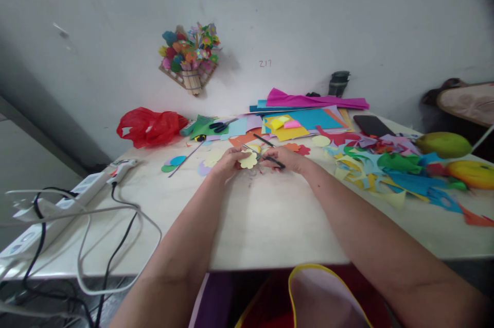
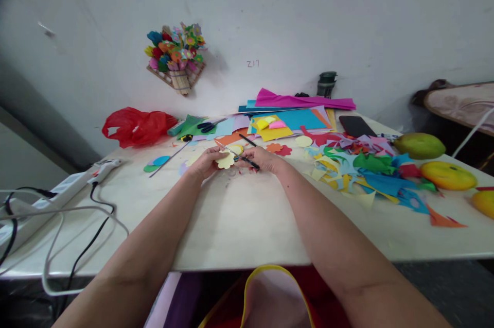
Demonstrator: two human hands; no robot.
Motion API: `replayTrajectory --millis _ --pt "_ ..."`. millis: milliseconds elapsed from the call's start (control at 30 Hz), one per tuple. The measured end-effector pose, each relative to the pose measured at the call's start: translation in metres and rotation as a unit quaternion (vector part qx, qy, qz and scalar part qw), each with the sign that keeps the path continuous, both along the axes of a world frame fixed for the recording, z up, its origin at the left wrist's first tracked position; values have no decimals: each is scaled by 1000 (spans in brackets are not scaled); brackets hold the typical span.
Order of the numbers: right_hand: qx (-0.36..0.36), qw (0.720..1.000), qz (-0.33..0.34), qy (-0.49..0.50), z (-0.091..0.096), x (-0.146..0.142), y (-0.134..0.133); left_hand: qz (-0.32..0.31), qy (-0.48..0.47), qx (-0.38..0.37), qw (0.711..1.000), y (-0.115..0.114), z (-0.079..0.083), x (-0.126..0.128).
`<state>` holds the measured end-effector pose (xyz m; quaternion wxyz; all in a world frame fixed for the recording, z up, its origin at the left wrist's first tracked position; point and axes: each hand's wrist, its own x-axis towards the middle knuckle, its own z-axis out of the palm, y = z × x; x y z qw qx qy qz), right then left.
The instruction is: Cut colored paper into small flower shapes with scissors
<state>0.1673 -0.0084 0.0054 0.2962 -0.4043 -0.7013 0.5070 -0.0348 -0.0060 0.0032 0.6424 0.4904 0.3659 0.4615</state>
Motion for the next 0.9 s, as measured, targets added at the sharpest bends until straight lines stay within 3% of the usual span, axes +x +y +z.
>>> replayTrajectory --millis 533,900 --pt "-3 998 -19 57 -5 3 4 13 -3 14 1000 -2 2 0" --pt "0 999 14 37 -3 5 2 37 9 26 999 2 1 -1"
